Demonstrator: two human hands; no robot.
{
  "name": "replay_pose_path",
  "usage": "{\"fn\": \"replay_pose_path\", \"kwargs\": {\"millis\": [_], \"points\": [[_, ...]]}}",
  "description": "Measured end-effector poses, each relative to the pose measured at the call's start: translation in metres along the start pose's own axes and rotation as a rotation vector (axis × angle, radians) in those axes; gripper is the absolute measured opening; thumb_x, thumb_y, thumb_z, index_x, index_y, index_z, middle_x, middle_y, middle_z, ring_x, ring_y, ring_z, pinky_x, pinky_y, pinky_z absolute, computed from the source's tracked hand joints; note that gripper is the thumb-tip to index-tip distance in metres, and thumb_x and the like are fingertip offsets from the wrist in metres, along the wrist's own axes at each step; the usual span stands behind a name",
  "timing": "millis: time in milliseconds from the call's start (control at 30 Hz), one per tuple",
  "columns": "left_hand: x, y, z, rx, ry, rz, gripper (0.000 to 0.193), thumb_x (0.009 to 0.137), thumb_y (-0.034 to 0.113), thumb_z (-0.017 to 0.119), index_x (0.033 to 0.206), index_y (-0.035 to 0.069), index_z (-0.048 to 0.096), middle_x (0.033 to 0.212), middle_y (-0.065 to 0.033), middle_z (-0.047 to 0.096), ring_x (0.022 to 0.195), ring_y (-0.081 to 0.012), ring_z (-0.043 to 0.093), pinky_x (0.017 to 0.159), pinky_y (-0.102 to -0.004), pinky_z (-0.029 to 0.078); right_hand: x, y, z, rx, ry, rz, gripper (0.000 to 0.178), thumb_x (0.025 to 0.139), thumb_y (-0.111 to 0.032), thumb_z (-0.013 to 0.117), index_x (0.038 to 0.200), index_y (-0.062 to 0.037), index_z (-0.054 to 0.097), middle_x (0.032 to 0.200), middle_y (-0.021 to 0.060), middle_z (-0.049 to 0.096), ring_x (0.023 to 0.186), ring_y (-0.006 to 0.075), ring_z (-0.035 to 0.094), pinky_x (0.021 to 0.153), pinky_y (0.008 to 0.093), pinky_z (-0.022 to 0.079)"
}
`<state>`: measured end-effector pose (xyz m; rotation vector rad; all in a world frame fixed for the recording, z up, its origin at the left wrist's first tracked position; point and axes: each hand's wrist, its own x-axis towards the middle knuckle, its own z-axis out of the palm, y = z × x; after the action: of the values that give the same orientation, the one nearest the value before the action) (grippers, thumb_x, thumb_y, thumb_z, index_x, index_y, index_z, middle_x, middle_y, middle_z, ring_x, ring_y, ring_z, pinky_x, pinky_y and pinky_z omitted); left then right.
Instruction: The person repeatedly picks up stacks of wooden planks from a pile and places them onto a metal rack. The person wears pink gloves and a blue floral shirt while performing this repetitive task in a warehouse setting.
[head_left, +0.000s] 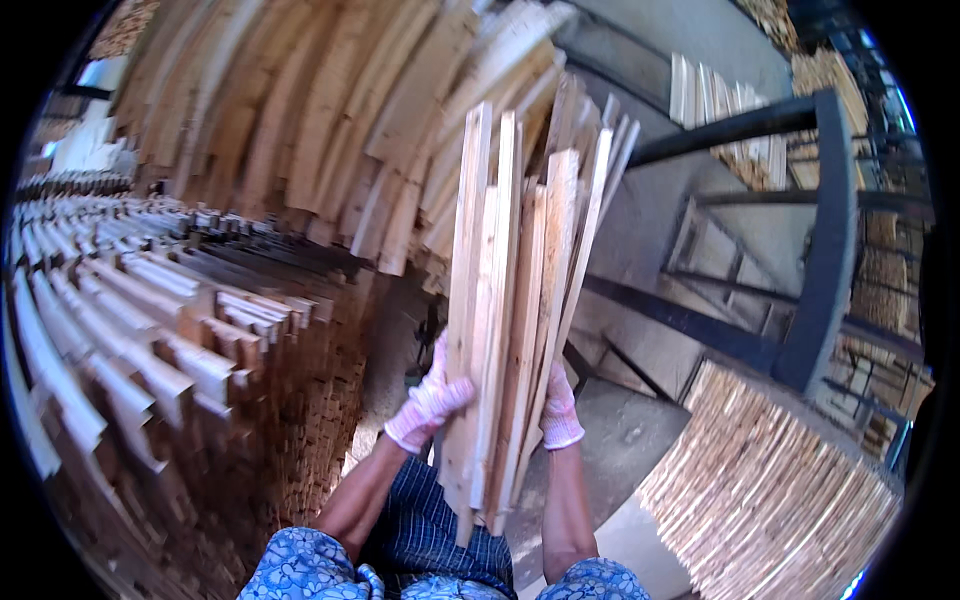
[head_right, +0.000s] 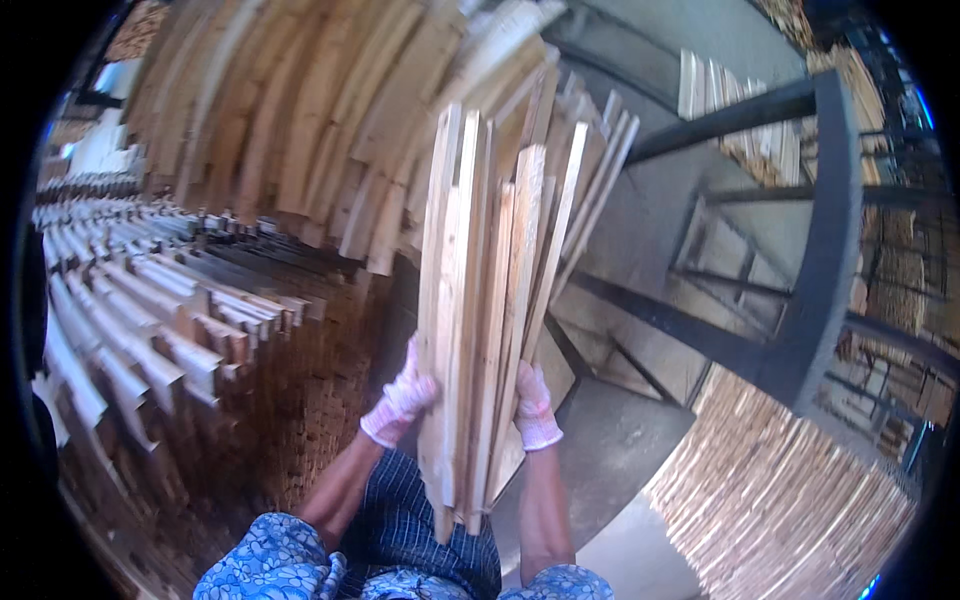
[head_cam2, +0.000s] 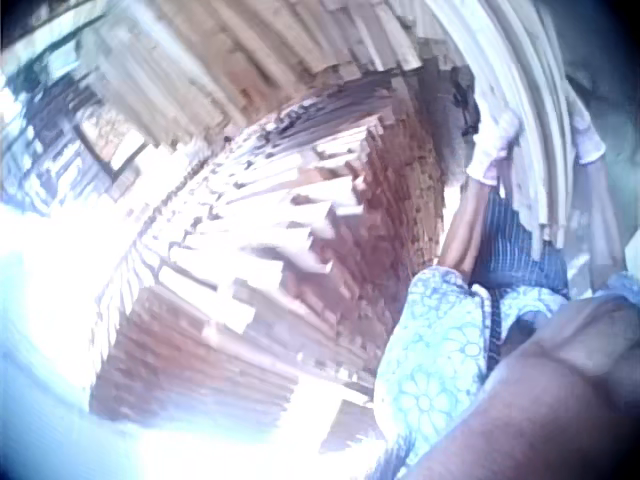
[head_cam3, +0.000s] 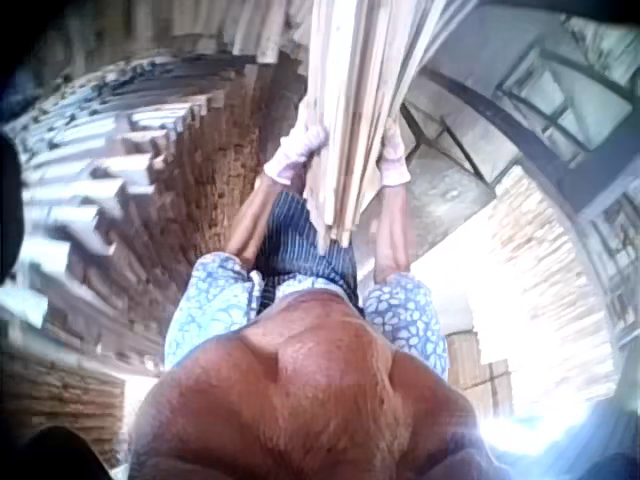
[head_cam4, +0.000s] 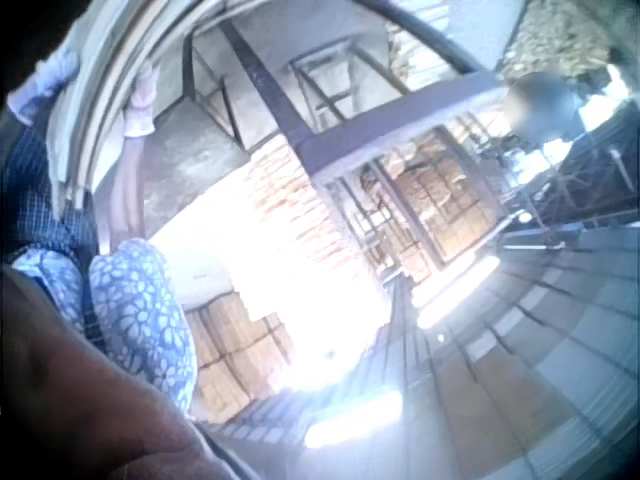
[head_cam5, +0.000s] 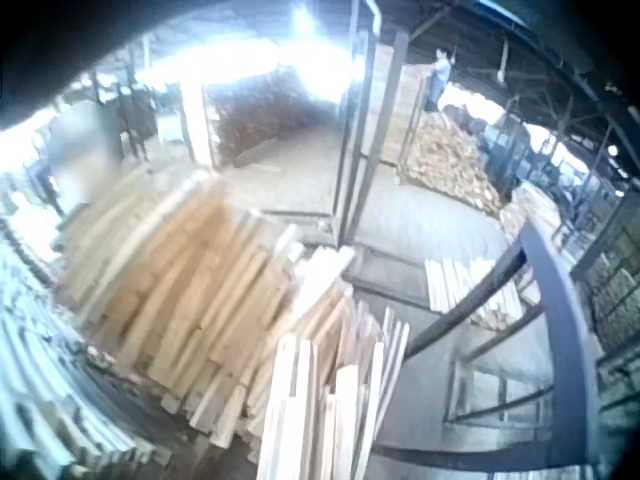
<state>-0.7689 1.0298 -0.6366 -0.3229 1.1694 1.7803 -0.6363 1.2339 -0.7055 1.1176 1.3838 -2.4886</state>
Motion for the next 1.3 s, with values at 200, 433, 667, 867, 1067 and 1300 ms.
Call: {"fn": "replay_pose_path", "kwargs": {"millis": [200, 433, 667, 867, 1067, 1300], "points": [[-0.078, 0.054, 0.049, -0.167, -0.057, 0.197, 0.14, 0.071, 0.046, 0.093, 0.164, 0.015, -0.007, 0.158, -0.0113, 0.032, 0.143, -0.0239, 0.035, 0.116, -0.0393, 0.034, -0.053, -0.125, 0.079, -0.047, -0.159, -0.036, 0.062, 0.104, -0.055, 0.049, 0.144, -0.0075, 0.052, 0.133, 0.0078, 0.063, 0.121, 0.0197, 0.06, 0.107, 0.0377, 0.049], [-0.172, 0.111, 0.073, -0.035, -0.082, 0.522, 0.152, 0.069, 0.035, 0.096, 0.158, 0.014, -0.025, 0.16, -0.0091, 0.029, 0.145, -0.0215, 0.03, 0.119, -0.0395, 0.028, -0.12, -0.234, 0.178, -0.303, -0.296, -0.266, 0.072, 0.101, -0.061, 0.048, 0.142, -0.0017, 0.052, 0.129, 0.0143, 0.064, 0.11, 0.0242, 0.066, 0.097, 0.0391, 0.055], [-0.312, 0.187, 0.098, -0.005, 0.055, 0.958, 0.148, 0.075, 0.027, 0.093, 0.154, 0.011, -0.031, 0.159, -0.0134, 0.022, 0.146, -0.0247, 0.023, 0.121, -0.0418, 0.021, -0.215, -0.367, 0.347, -0.688, -0.745, -0.283, 0.095, 0.094, -0.064, 0.057, 0.156, 0.0037, 0.032, 0.148, 0.014, 0.05, 0.132, 0.0245, 0.05, 0.112, 0.0349, 0.038], [-0.444, 0.233, 0.055, -0.214, 0.478, 1.019, 0.118, 0.086, 0.028, 0.084, 0.158, 0.01, -0.008, 0.149, -0.0154, 0.041, 0.138, -0.0269, 0.041, 0.113, -0.0418, 0.041, -0.267, -0.344, 0.538, -0.803, -1.26, -0.262, 0.08, 0.101, -0.049, 0.056, 0.156, 0.0041, 0.031, 0.149, 0.0123, 0.047, 0.137, 0.0181, 0.042, 0.117, 0.0314, 0.03], [-0.548, 0.315, -0.08, 0.239, 1.337, 0.786, 0.108, 0.086, 0.064, 0.07, 0.158, 0.0, 0.021, 0.158, -0.0271, 0.036, 0.148, -0.0383, 0.037, 0.121, -0.0445, 0.029, -0.279, -0.26, 0.696, -1.179, -1.069, -0.614, 0.107, 0.087, -0.054, 0.074, 0.162, -0.0045, 0.015, 0.16, 0.0292, 0.031, 0.146, 0.0397, 0.038, 0.119, 0.041, 0.034], [-0.567, 0.3, -0.129, 0.288, 1.296, 0.381, 0.127, 0.078, 0.067, 0.076, 0.163, 0.009, 0.003, 0.156, -0.0288, 0.039, 0.145, -0.0396, 0.041, 0.119, -0.0437, 0.033, -0.236, -0.2, 0.712, -0.93, -1.205, -0.534, 0.111, 0.083, -0.033, 0.083, 0.163, -0.009, 0.009, 0.151, 0.0264, 0.043, 0.138, 0.0309, 0.048, 0.114, 0.0392, 0.04]]}}
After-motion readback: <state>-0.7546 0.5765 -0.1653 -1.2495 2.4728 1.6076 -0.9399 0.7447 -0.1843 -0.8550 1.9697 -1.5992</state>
